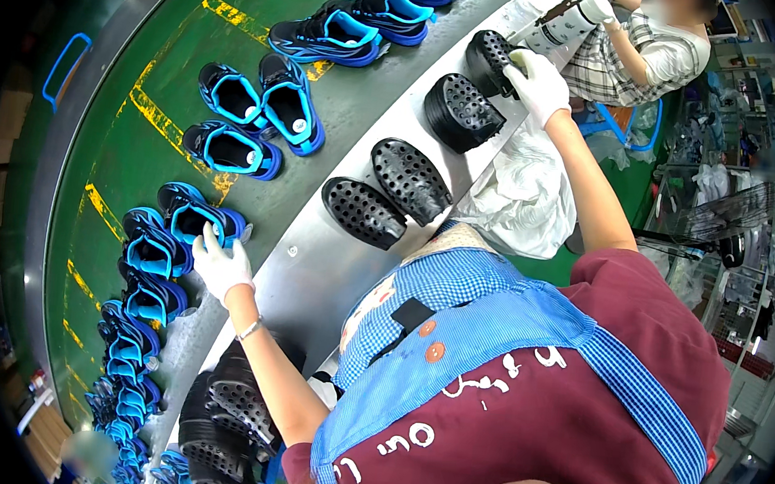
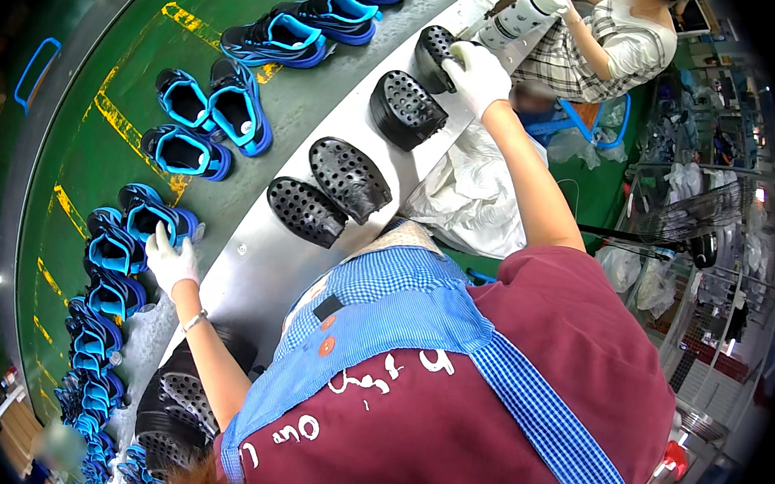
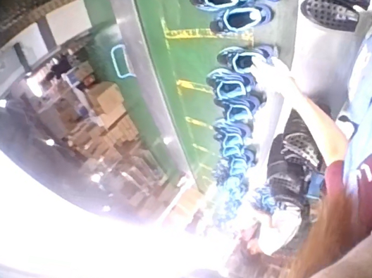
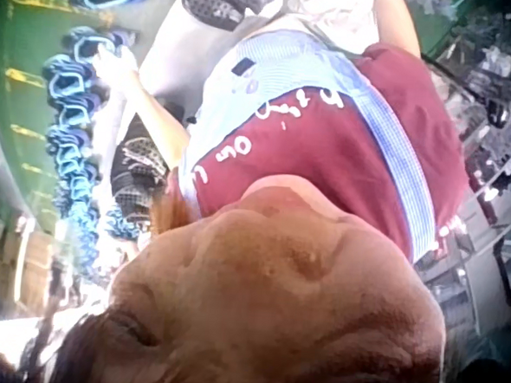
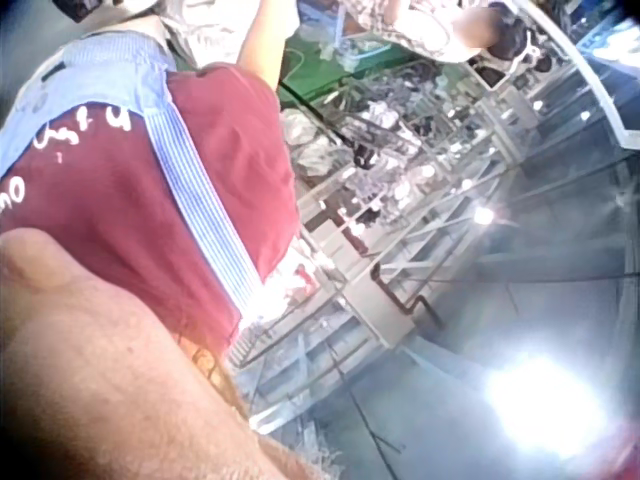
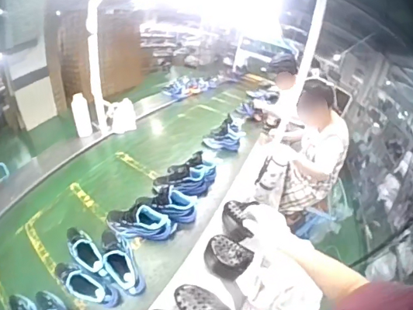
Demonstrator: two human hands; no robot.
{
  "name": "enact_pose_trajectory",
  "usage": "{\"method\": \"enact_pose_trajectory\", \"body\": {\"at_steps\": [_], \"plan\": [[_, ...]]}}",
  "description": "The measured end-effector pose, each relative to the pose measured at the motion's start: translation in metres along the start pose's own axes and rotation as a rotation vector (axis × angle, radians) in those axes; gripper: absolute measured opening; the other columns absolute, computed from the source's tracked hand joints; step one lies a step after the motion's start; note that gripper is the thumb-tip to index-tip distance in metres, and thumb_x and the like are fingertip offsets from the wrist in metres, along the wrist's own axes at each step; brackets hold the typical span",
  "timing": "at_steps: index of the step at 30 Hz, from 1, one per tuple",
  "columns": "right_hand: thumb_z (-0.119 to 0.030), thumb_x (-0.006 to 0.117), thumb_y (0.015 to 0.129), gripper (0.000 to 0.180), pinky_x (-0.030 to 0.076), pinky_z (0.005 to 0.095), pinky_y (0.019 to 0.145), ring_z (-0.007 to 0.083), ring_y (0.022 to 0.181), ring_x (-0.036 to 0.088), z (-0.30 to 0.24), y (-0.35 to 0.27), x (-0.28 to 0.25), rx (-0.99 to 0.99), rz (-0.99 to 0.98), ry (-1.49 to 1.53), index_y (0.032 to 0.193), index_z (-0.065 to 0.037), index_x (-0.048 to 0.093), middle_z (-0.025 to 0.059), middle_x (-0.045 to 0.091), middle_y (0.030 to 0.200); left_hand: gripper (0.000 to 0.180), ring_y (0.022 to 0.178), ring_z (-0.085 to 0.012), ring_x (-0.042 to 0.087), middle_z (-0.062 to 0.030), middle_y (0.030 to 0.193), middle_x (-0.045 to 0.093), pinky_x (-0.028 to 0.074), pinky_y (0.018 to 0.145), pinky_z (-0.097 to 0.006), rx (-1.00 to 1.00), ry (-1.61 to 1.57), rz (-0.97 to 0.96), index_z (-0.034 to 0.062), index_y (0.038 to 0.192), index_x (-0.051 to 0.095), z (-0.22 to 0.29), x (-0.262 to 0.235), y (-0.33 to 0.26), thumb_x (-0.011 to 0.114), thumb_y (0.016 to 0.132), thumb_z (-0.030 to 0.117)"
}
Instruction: The person sorts shoe components by picking up black perforated shoe uppers from a table and placing them onto blue and black sneakers that are lined up on an assembly conveyor.
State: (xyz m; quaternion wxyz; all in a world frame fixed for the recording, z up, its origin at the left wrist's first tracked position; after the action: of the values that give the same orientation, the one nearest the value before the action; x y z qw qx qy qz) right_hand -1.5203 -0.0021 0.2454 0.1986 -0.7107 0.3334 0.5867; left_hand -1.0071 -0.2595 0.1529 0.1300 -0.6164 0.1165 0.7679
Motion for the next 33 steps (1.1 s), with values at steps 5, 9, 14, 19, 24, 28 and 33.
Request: {"method": "enact_pose_trajectory", "body": {"at_steps": [5,9,14,19,24,28,33], "plan": [[-0.027,0.068,0.077,0.044,0.047,0.0421,0.091,0.0343,0.106,0.056,0.045,-0.003,0.028,0.038,-0.073,-0.085,0.117,-0.015,0.055,0.014,0.057,0.114,0.052,0.112,-0.0395,0.053,-0.0252,0.125,0.052,0.042,0.097,-0.044,0.043,-0.174,0.085,0.0053,0.127,0.055,0.039,-0.004,-0.023,0.068,0.079,0.02],[-0.024,0.072,0.074,0.043,0.047,0.0409,0.091,0.0328,0.106,0.056,0.05,0.002,0.026,-0.062,-0.118,-0.026,0.113,-0.014,0.056,0.0125,0.056,0.11,0.05,0.115,-0.0373,0.053,-0.0231,0.127,0.051,0.042,0.099,-0.042,-0.027,-0.303,-0.022,0.0078,0.128,0.055,0.064,0.012,-0.041,0.066,0.081,0.019],[-0.027,0.073,0.073,0.042,0.046,0.0398,0.09,0.0312,0.105,0.055,0.071,0.01,0.024,-0.174,-0.17,0.029,0.11,-0.013,0.056,0.0123,0.056,0.107,0.047,0.117,-0.0375,0.052,-0.0234,0.128,0.05,0.042,0.1,-0.042,-0.071,-0.318,-0.055,0.0094,0.127,0.057,0.083,0.02,-0.053,0.065,0.083,0.02],[-0.031,0.074,0.073,0.045,0.046,0.0397,0.091,0.032,0.105,0.055,0.076,0.011,0.028,-0.165,-0.148,0.036,0.109,-0.012,0.056,0.0132,0.056,0.107,0.045,0.116,-0.0371,0.053,-0.0236,0.129,0.049,0.043,0.098,-0.041,-0.094,-0.315,-0.061,0.009,0.126,0.059,0.091,0.021,-0.056,0.066,0.083,0.02],[-0.026,0.074,0.072,0.043,0.047,0.0384,0.086,0.0322,0.098,0.056,0.081,0.01,0.026,-0.27,-0.096,0.041,0.103,-0.004,0.055,0.0142,0.056,0.101,0.044,0.112,-0.0338,0.055,-0.0212,0.129,0.05,0.046,0.092,-0.038,-0.136,-0.367,-0.098,0.0089,0.127,0.058,0.103,0.022,-0.061,0.064,0.084,0.02],[-0.032,0.076,0.069,0.044,0.047,0.0398,0.085,0.0314,0.097,0.056,0.085,0.014,0.023,-0.25,-0.177,0.079,0.097,-0.005,0.056,0.0133,0.057,0.097,0.044,0.111,-0.0322,0.056,-0.0201,0.129,0.05,0.048,0.089,-0.037,-0.117,-0.333,-0.109,0.0089,0.127,0.058,0.103,0.024,-0.063,0.063,0.084,0.019],[-0.031,0.075,0.068,0.04,0.047,0.0376,0.079,0.031,0.087,0.056,0.087,0.02,-0.006,-0.224,-0.15,0.18,0.089,-0.003,0.056,0.0134,0.056,0.088,0.043,0.11,-0.0298,0.057,-0.0191,0.128,0.051,0.049,0.089,-0.036,-0.123,-0.353,-0.074,0.0092,0.127,0.058,0.111,0.015,-0.062,0.063,0.086,0.019]]}}
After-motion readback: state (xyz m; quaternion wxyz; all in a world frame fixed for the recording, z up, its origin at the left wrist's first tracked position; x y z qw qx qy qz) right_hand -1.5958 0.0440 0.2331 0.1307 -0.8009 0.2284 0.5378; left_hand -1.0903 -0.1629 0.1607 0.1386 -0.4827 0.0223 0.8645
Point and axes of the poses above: each hand's wrist, its own y-axis towards the middle knuckle, its own x-axis out of the palm, z = x × y, the point moved 3 cm from there along y, towards the middle knuckle
